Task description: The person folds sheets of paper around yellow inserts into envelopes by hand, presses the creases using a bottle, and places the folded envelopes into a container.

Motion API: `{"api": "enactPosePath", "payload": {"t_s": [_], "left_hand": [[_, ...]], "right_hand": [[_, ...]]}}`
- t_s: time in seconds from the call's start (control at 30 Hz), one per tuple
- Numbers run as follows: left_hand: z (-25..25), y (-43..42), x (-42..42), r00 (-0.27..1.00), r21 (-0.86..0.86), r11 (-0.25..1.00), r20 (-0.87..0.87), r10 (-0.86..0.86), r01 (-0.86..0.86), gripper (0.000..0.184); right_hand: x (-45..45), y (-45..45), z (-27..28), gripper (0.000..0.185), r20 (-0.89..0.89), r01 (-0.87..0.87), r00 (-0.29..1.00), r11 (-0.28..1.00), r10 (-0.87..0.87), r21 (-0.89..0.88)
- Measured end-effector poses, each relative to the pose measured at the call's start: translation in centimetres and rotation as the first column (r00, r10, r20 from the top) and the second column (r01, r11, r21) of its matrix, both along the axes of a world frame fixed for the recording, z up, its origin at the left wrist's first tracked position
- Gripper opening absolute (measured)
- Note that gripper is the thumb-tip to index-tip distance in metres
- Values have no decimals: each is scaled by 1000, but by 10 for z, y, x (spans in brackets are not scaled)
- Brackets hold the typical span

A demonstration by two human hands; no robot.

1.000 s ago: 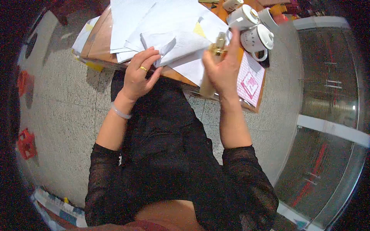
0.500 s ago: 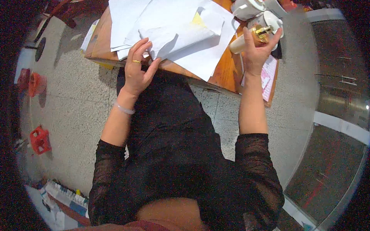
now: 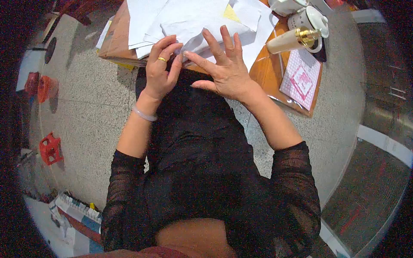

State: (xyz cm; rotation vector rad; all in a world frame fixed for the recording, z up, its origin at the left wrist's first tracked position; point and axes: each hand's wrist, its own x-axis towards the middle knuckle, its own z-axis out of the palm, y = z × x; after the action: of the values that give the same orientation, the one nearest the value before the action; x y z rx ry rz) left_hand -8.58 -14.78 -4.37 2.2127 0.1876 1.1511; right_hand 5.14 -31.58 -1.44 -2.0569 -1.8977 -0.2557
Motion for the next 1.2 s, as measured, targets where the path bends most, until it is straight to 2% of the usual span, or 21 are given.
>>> {"api": "enactPosePath", "payload": {"t_s": [0.1,0.33,0.57,0.6,0.7,0.73,0.83,0.87,1.0,1.1,1.2], "left_hand": [[0,0,0,1000,12,1000,14,2,-3,26],[0,0,0,1000,1,1000,-25,0,0,29],[1,-1,1,1000,-6,1000,-27,5,-6,33],[1,-1,1,1000,-10,1000,-23,4,-4,33],[0,0,1,1000,1,1000,-28,6,-6,33],[0,0,1,1000,11,1000,-15,11,-11,34],[-2,1,3,1000,27,1000,12,8,-8,35],[-2,1,3,1000,24,1000,11,-1,0,36],[2,0,0,998,14,1000,-57,-27,28,43],[7,-3,0,989,122,992,-145,8,10,49],[6,-8,1,970,271,962,-228,87,-23,61]], "right_hand": [[-1,11,1,76,-29,-19,999,1000,18,-18],[11,22,-2,80,43,27,999,1000,-26,-3],[23,24,11,73,110,192,975,981,-195,36],[23,23,14,74,60,201,977,979,-203,45],[16,24,14,77,-8,75,997,991,-75,107],[10,24,14,77,-27,19,999,997,-17,76],[6,23,8,78,-2,-18,1000,1000,18,-6],[11,24,6,79,38,25,999,1000,-25,-6],[24,20,16,77,31,227,972,968,-232,102],[33,11,17,75,-60,250,968,941,-242,230],[32,3,10,84,-138,246,967,917,-212,314]]}}
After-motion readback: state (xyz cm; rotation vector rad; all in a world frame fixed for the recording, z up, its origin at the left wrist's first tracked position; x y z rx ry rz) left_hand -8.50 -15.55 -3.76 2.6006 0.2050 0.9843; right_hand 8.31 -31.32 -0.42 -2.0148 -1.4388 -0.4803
